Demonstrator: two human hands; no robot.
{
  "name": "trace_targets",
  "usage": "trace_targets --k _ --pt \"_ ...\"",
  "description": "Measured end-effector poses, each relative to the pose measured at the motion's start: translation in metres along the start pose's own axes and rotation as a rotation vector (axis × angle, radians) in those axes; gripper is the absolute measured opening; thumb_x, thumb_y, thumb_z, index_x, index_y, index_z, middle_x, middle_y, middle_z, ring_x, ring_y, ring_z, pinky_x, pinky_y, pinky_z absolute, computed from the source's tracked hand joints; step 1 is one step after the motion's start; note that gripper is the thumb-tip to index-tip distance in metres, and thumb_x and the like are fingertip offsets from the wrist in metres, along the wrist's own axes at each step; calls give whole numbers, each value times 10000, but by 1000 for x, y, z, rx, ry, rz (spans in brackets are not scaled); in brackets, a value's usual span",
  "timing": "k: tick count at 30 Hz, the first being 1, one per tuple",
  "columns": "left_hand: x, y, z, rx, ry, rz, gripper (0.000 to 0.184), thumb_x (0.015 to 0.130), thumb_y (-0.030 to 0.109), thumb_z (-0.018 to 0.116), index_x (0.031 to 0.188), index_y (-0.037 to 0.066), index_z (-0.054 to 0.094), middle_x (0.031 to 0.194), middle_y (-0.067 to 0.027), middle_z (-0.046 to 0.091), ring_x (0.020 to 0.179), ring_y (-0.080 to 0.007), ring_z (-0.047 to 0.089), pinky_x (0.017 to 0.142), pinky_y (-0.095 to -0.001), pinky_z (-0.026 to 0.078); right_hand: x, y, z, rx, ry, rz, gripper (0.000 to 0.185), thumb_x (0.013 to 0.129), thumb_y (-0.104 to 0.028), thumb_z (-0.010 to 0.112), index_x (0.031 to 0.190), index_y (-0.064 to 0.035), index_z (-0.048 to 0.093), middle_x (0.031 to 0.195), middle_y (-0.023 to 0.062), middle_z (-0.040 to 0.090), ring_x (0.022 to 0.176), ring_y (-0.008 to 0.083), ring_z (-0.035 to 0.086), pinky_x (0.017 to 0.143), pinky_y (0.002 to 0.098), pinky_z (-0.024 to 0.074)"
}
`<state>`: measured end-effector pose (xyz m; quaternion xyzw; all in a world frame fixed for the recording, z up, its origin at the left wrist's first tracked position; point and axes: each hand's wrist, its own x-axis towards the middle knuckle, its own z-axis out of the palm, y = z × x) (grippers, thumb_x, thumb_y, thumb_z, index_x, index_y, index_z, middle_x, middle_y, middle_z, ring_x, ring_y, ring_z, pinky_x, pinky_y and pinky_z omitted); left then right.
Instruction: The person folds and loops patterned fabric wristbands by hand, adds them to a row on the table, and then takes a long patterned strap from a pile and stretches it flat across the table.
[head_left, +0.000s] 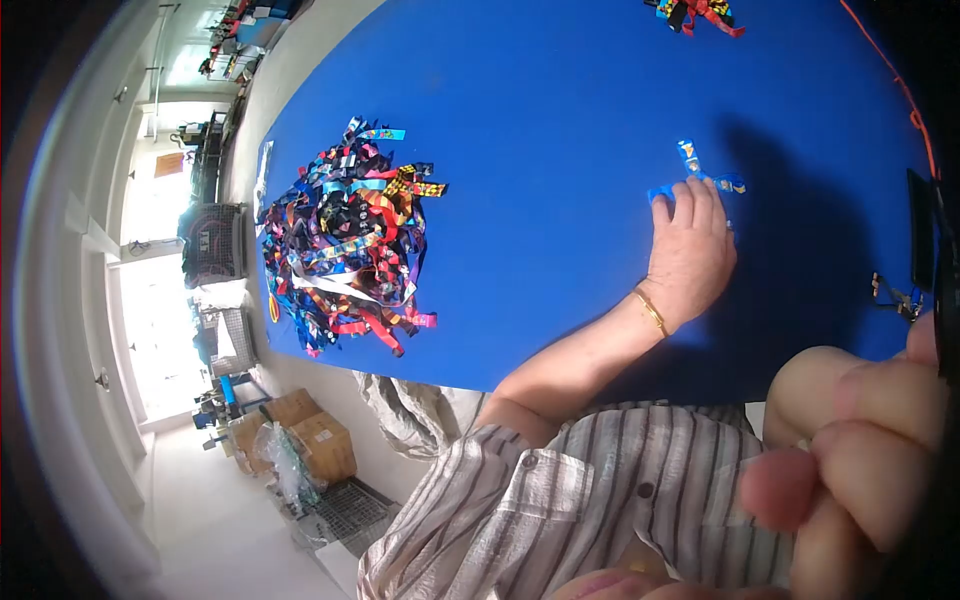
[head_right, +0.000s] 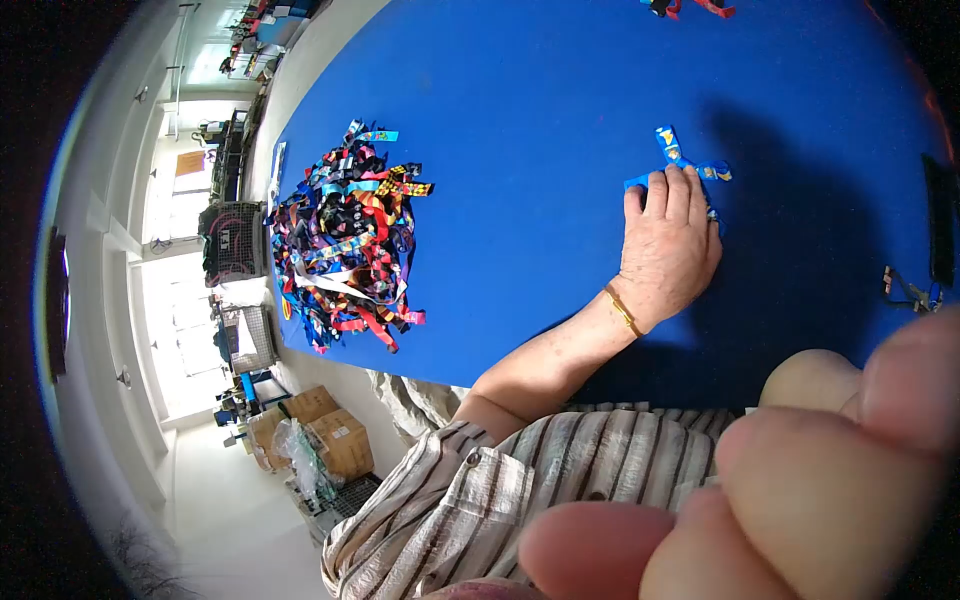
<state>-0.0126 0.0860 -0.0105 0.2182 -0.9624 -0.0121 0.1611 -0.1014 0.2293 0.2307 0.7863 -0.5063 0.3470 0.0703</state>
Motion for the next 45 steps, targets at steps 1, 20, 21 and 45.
trace_targets --k 1,20,21,45 --pt "0 0 1 1 3 0 665 898 302 660 1379 -135 522 1330 -267 542 1222 -374 519 1038 -547 419 -1 1 -1 0 1 0 331 875 -163 778 1022 -139 482 925 8 564 770 192 555 774 424 432" --pt "0 -2 -3 48 -53 3 670 931 335 610 1404 -130 517 1356 -266 545 1259 -366 506 1057 -543 428 -1 3 -14 -28 -15 -18 292 892 -124 742 1011 -140 476 923 -17 562 811 147 565 810 381 438" --pt "0 -2 -3 50 -51 5 670 930 336 610 1402 -131 518 1355 -266 545 1256 -366 506 1055 -543 429 -1 3 -14 -28 -11 -18 290 892 -121 740 1011 -140 475 923 -18 562 813 145 566 812 379 439" --pt "0 -1 -2 74 -38 13 654 942 331 607 1394 -135 523 1354 -269 550 1256 -366 516 1052 -544 427 1 4 -24 -54 -21 -20 251 913 -72 694 998 -140 468 921 -50 559 864 88 579 859 326 448"
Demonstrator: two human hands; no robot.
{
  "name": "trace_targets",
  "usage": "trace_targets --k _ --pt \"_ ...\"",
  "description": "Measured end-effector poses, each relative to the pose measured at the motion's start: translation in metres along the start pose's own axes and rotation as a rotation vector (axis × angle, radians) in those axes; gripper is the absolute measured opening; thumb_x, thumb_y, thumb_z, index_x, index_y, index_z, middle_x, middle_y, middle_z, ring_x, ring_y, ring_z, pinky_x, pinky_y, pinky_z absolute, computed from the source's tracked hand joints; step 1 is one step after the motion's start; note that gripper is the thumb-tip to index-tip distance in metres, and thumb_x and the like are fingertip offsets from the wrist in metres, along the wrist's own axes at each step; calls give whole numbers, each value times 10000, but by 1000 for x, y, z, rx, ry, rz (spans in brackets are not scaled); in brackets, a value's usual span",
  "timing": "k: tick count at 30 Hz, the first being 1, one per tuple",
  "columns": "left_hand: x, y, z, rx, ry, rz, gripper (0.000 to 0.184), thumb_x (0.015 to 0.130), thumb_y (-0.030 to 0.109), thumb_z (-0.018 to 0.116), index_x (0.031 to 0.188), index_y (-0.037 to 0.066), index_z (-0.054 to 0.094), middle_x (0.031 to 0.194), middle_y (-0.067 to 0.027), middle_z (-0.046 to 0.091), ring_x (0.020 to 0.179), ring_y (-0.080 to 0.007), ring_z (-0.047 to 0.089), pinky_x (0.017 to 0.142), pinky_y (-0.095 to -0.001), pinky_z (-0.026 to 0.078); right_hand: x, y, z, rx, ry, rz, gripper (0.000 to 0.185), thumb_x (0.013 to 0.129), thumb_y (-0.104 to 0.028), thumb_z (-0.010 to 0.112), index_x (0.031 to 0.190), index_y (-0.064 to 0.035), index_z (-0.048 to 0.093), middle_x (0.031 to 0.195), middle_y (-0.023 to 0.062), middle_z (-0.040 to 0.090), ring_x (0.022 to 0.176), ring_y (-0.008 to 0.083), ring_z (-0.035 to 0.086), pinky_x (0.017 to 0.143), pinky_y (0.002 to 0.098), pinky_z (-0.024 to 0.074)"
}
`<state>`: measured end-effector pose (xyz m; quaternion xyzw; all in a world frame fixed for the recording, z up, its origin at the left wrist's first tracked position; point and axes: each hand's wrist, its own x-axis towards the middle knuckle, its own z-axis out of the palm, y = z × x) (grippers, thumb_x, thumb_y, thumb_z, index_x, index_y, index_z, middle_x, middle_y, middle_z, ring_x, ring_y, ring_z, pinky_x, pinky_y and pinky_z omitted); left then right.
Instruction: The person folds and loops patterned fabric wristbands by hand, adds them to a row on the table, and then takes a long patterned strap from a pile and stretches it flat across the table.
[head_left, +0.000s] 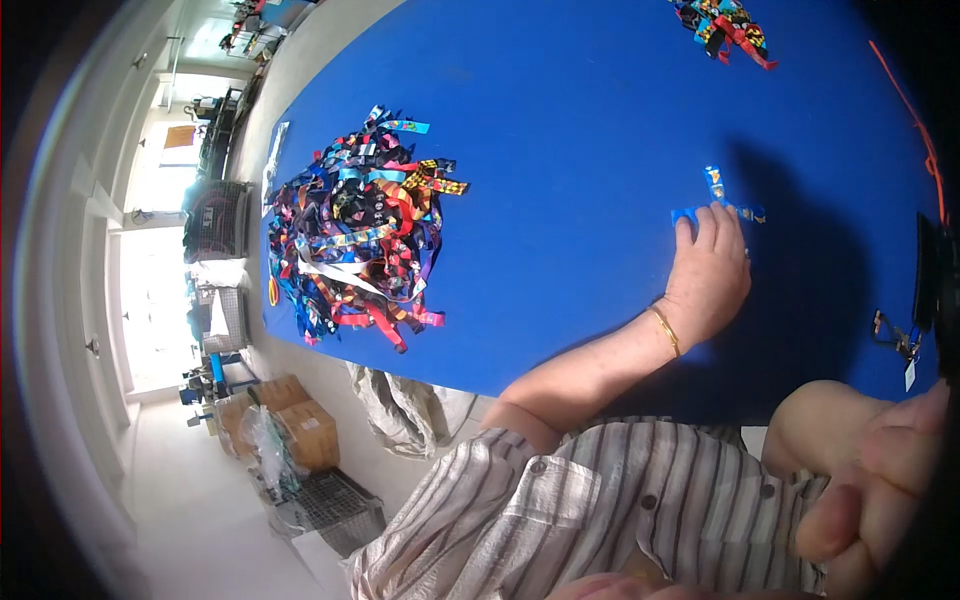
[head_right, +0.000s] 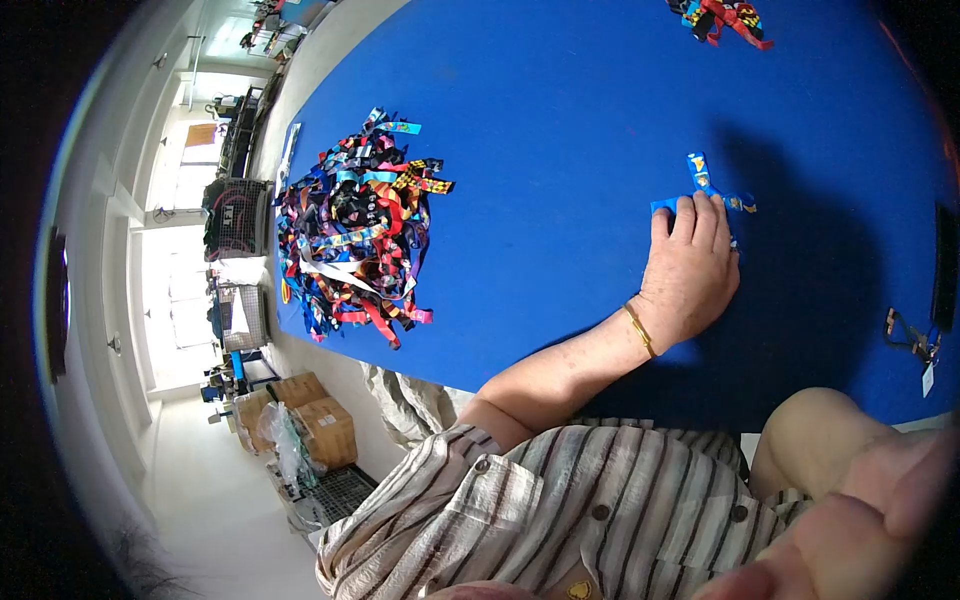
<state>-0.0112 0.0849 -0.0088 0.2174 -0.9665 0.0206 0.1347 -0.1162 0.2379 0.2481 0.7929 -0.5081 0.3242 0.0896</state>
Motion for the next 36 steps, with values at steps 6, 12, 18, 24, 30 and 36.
trace_targets --k 6,12,18,24,30,36 --pt "-2 -1 0 1 10 9 692 916 354 629 1385 -142 523 1341 -270 556 1233 -371 510 1037 -541 426 3 4 1 11 57 -72 244 918 -59 682 994 -140 466 920 -58 558 877 74 582 870 312 450" --pt "-1 -1 1 20 23 -5 658 900 347 643 1374 -99 542 1333 -226 564 1216 -335 520 998 -518 425 18 43 64 170 587 -174 242 773 129 644 840 -58 505 612 62 481 477 199 443 587 435 399" --pt "-2 -2 -2 -16 38 5 644 914 350 644 1370 -96 555 1297 -217 565 1183 -335 531 997 -516 436 16 80 90 134 411 503 240 835 -38 812 801 -13 575 716 28 535 694 104 526 662 245 442" --pt "-2 -2 -2 -28 60 1 628 932 348 628 1370 -95 553 1305 -224 576 1180 -345 549 992 -522 441 -48 129 170 95 -51 753 189 845 -212 790 902 -61 693 877 119 715 811 289 716 710 390 554" --pt "-3 -3 -1 -16 55 10 622 937 354 627 1366 -90 556 1298 -219 584 1178 -339 552 983 -519 449 -71 135 204 28 -43 817 180 851 -242 766 945 -93 732 921 96 720 863 282 701 834 431 494" --pt "-3 -2 -5 7 47 19 634 928 352 640 1367 -96 551 1305 -218 589 1173 -332 560 981 -513 453 -67 136 206 107 -78 878 162 840 -216 761 925 -81 731 902 94 715 872 283 701 817 423 504"
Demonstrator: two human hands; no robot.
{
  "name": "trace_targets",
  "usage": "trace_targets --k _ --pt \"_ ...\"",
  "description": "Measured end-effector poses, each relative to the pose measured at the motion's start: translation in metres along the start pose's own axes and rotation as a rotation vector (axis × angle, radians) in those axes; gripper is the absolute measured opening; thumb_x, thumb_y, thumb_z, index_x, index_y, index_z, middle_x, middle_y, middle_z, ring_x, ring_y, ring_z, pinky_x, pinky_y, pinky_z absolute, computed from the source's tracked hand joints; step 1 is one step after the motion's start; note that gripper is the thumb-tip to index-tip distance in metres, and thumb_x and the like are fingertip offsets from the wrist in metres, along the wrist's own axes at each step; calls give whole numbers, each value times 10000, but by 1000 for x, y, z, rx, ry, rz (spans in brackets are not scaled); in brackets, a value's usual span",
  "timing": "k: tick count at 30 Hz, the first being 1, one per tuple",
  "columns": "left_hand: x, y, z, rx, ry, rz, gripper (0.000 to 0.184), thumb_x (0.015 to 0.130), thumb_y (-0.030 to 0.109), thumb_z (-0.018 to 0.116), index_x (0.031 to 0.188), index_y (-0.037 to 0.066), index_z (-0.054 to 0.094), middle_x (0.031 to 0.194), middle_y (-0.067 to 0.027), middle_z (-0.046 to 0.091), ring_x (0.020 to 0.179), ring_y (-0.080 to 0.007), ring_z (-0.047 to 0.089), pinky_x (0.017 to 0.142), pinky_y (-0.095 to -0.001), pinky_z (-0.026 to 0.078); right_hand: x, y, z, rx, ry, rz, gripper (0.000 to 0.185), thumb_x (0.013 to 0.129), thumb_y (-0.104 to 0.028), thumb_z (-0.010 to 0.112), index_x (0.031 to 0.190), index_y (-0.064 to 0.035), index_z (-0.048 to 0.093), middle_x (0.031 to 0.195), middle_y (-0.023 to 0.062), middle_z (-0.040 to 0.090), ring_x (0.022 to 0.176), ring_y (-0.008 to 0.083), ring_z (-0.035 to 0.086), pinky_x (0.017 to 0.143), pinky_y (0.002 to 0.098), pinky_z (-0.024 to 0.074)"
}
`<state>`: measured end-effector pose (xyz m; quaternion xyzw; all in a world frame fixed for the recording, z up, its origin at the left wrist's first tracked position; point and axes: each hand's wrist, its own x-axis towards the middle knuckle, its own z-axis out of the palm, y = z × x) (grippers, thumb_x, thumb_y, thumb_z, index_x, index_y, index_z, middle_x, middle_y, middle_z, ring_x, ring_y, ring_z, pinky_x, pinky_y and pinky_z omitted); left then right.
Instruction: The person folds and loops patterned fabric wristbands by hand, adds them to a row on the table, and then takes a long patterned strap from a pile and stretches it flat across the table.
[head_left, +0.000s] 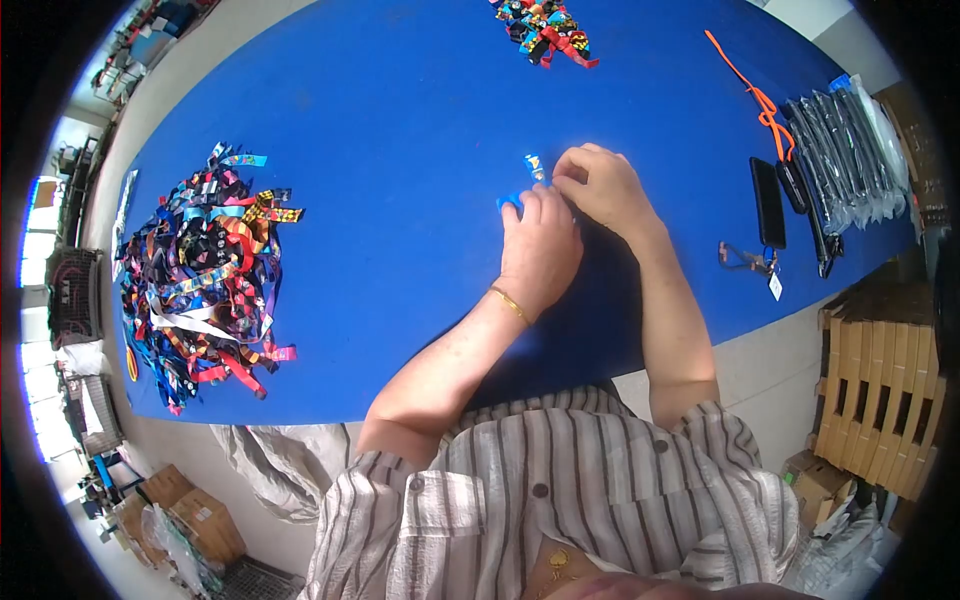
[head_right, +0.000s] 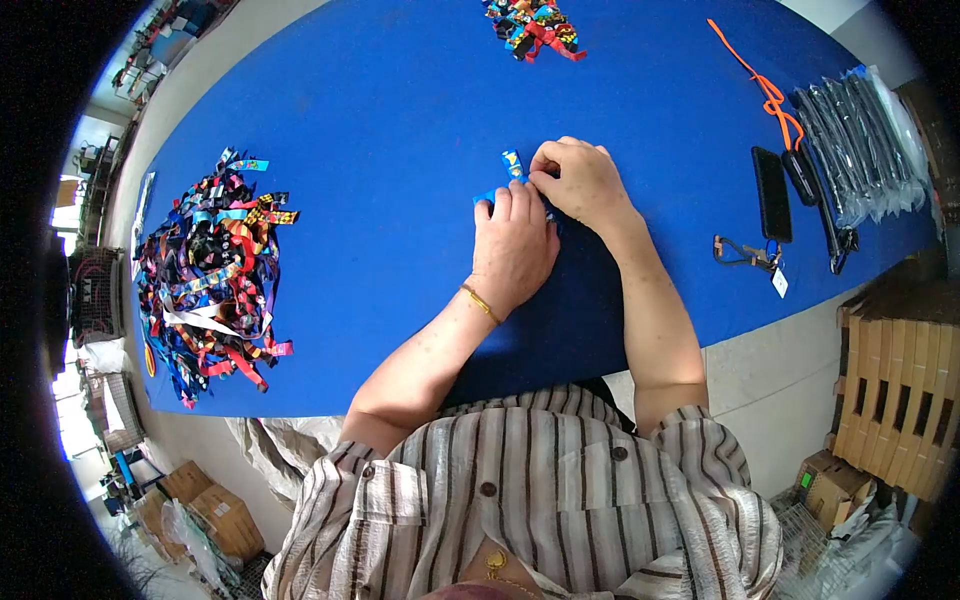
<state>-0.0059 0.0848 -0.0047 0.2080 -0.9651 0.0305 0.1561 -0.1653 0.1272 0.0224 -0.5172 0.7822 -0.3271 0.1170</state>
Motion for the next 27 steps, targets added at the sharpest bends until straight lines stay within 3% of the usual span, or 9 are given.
trace_targets --k 2,14,17,27 --pt "0 1 1 8 3 -11 637 923 349 648 1370 -95 550 1313 -221 586 1180 -333 559 985 -514 451 0 -6 -4 -9 -17 28 173 836 -182 752 943 -49 721 911 126 699 891 300 700 782 414 544" --pt "0 2 2 -71 16 -17 615 913 300 646 1371 -97 541 1326 -229 577 1198 -353 560 981 -507 446 2 7 3 -16 -24 72 136 836 -240 705 895 -117 712 920 79 722 935 299 684 871 459 469" --pt "-1 1 0 -92 31 -10 609 913 296 645 1365 -98 542 1321 -233 574 1196 -360 559 976 -505 447 1 7 1 -23 -8 45 201 820 -220 720 933 -54 708 944 129 727 895 304 708 835 433 524" --pt "-2 4 1 -90 67 -16 555 901 272 652 1310 -90 555 1265 -229 579 1173 -376 557 971 -490 447 -1 12 3 4 9 22 181 829 -209 732 925 -57 713 946 137 730 909 309 725 819 429 569"
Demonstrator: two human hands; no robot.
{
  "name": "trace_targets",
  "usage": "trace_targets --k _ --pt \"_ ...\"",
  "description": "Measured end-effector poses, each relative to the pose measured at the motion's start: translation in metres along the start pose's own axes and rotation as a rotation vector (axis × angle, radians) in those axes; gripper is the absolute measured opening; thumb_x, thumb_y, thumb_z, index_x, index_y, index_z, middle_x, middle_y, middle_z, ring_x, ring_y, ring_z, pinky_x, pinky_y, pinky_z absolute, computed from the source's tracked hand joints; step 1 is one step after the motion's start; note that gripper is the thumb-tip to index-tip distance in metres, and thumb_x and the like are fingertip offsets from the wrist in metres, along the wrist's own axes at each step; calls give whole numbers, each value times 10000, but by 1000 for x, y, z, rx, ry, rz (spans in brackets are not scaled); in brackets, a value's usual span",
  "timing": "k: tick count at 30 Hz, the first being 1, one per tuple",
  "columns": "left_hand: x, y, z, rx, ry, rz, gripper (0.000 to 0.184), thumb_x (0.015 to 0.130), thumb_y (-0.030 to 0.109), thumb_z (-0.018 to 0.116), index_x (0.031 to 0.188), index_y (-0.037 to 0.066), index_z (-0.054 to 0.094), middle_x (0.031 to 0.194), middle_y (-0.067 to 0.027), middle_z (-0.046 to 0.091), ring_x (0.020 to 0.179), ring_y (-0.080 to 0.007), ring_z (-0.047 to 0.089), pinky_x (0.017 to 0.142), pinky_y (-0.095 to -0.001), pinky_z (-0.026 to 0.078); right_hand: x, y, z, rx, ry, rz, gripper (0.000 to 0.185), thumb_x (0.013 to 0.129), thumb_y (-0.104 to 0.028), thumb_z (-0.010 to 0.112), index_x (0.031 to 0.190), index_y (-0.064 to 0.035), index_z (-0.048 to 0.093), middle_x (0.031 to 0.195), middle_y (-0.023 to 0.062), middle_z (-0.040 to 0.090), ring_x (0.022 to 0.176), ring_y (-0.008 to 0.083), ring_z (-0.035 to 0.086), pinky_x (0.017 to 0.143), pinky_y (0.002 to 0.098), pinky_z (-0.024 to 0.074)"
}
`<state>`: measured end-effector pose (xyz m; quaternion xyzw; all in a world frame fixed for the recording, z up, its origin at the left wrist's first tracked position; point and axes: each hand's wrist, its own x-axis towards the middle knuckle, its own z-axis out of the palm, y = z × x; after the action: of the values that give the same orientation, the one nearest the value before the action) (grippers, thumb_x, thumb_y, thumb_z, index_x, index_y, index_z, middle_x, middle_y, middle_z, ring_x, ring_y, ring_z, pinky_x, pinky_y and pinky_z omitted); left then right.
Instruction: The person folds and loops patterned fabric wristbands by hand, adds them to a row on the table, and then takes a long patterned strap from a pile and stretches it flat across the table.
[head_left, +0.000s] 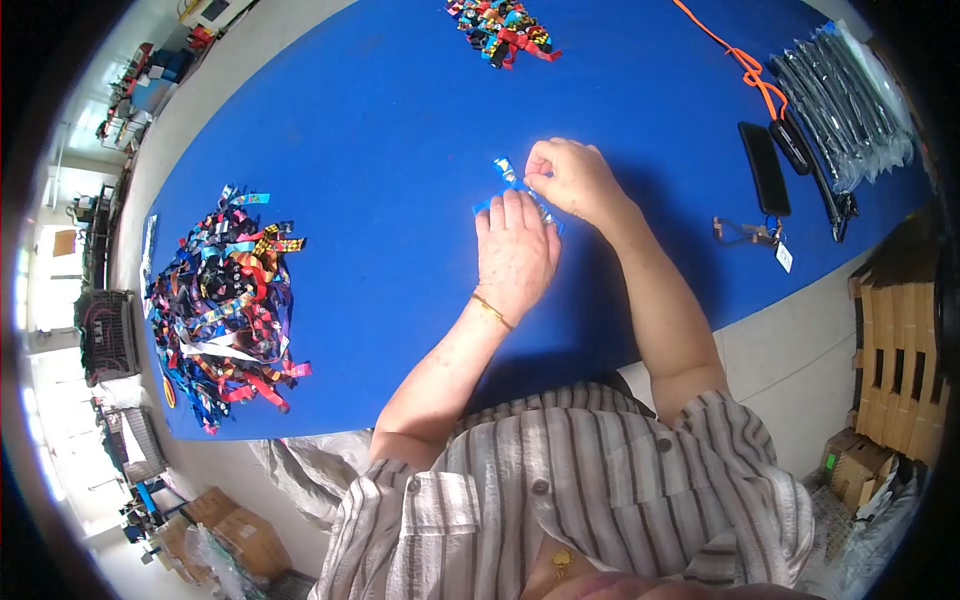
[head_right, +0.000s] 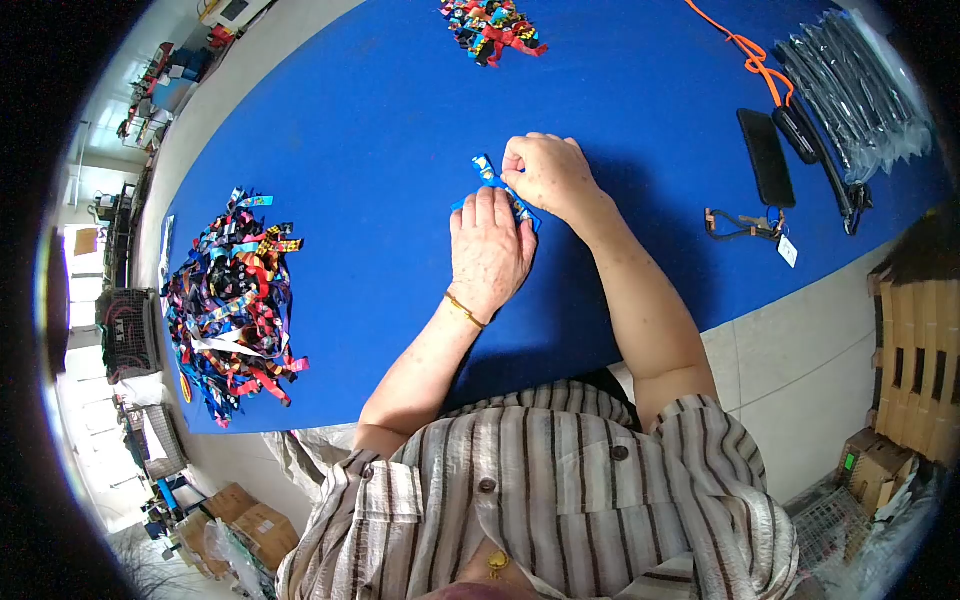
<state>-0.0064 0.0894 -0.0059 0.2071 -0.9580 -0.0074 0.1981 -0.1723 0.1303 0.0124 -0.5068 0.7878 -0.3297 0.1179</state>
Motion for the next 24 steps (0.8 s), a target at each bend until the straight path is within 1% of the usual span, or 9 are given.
trace_targets --k 3,9,14,15,19,20,21,23,24 --pt "-1 0 1 8 28 10 537 902 270 649 1296 -84 559 1245 -226 586 1159 -370 565 959 -490 449 1 3 1 -16 5 -16 173 830 -203 736 926 -60 712 948 136 730 909 306 726 816 428 570" --pt "4 -1 -8 14 -65 9 520 910 284 649 1281 -74 573 1211 -216 605 1141 -355 581 927 -483 459 2 4 1 -14 5 -20 168 833 -198 736 925 -60 708 953 130 728 899 302 726 816 427 569" --pt "-1 -7 -4 -26 32 68 521 915 286 659 1283 -76 592 1207 -210 611 1124 -358 590 935 -478 464 -1 11 4 2 34 -59 182 847 -215 740 944 -63 721 958 135 727 896 300 728 814 415 573" --pt "-2 -9 -4 -31 48 81 522 916 286 661 1285 -77 595 1206 -208 612 1121 -359 591 937 -477 464 -2 12 3 28 24 -37 185 852 -219 742 952 -64 725 959 135 727 901 297 728 819 411 575" --pt "-1 -16 -13 -124 -2 73 492 901 234 687 1294 -51 611 1248 -214 619 1145 -373 590 965 -477 467 -2 8 -1 126 -11 13 199 858 -225 760 981 -70 738 971 131 728 920 287 728 836 395 580" --pt "1 -19 -18 -196 -54 38 458 895 202 697 1289 -21 628 1277 -210 615 1168 -375 584 988 -477 463 -3 8 -3 149 -17 21 203 856 -224 767 987 -72 741 976 129 729 924 285 728 839 391 581" --pt "3 -23 -21 -259 -29 10 374 902 159 687 1237 -7 662 1234 -200 649 1148 -372 609 993 -470 482 -4 9 -3 116 -7 -14 208 847 -220 776 989 -72 741 981 125 730 926 283 727 840 390 581" --pt "8 -42 -15 -493 58 -65 279 918 113 669 1173 2 695 1164 -194 685 1091 -372 652 966 -447 520 -4 11 0 56 9 -89 221 830 -212 794 992 -72 742 991 119 731 930 280 726 842 389 580" --pt "12 -48 -16 -536 156 -95 215 935 91 653 1122 5 715 1097 -194 707 1029 -371 687 926 -422 551 -3 12 2 56 11 -91 224 823 -212 799 989 -72 743 995 119 730 931 279 726 842 389 579"
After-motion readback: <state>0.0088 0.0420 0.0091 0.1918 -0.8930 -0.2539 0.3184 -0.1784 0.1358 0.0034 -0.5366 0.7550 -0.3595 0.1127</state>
